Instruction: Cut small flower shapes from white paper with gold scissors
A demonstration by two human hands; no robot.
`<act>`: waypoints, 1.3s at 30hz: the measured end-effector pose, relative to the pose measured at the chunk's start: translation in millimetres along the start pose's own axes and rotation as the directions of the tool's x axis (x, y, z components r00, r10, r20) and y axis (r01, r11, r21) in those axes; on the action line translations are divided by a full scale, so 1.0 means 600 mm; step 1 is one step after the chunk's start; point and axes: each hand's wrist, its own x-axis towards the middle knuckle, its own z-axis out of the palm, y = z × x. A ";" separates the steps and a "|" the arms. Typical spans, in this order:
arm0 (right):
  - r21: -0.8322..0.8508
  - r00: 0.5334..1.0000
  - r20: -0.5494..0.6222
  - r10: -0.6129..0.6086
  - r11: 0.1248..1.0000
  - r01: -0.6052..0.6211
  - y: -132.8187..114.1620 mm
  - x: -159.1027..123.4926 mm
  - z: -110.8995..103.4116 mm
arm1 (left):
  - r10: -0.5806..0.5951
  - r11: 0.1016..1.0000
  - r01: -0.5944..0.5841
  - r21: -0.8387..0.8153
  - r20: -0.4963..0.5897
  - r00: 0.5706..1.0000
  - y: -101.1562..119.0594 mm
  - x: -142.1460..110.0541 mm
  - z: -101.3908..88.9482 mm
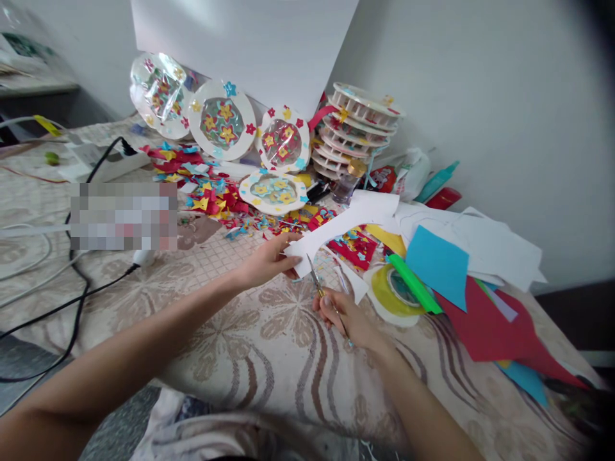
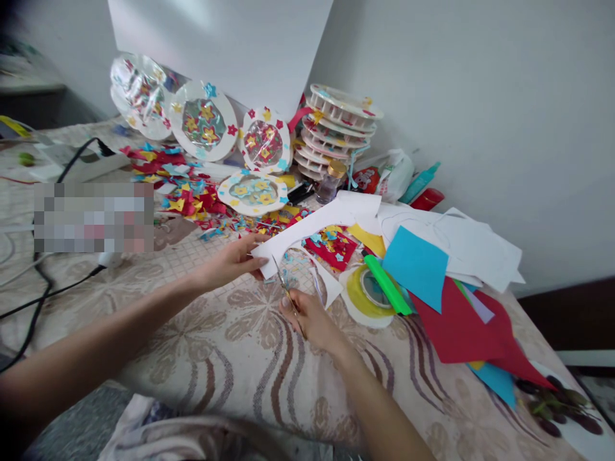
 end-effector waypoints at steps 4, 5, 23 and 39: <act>0.011 1.000 -0.024 -0.001 1.000 0.001 0.012 0.004 0.006 | 0.007 1.000 -0.007 -0.006 -0.002 1.000 -0.001 0.001 0.000; 0.016 0.999 -0.038 0.002 1.000 -0.001 0.015 0.004 0.009 | 0.005 1.000 -0.005 -0.008 -0.003 1.000 -0.001 0.001 0.000; -0.082 0.990 -0.142 -0.012 0.997 0.000 0.000 -0.005 0.020 | -0.058 0.993 0.052 -0.101 -0.057 0.997 0.008 -0.002 0.004; -0.087 0.984 -0.175 0.015 0.996 -0.030 0.002 -0.001 0.018 | -0.286 0.927 0.318 -0.198 0.174 0.942 -0.002 -0.001 -0.003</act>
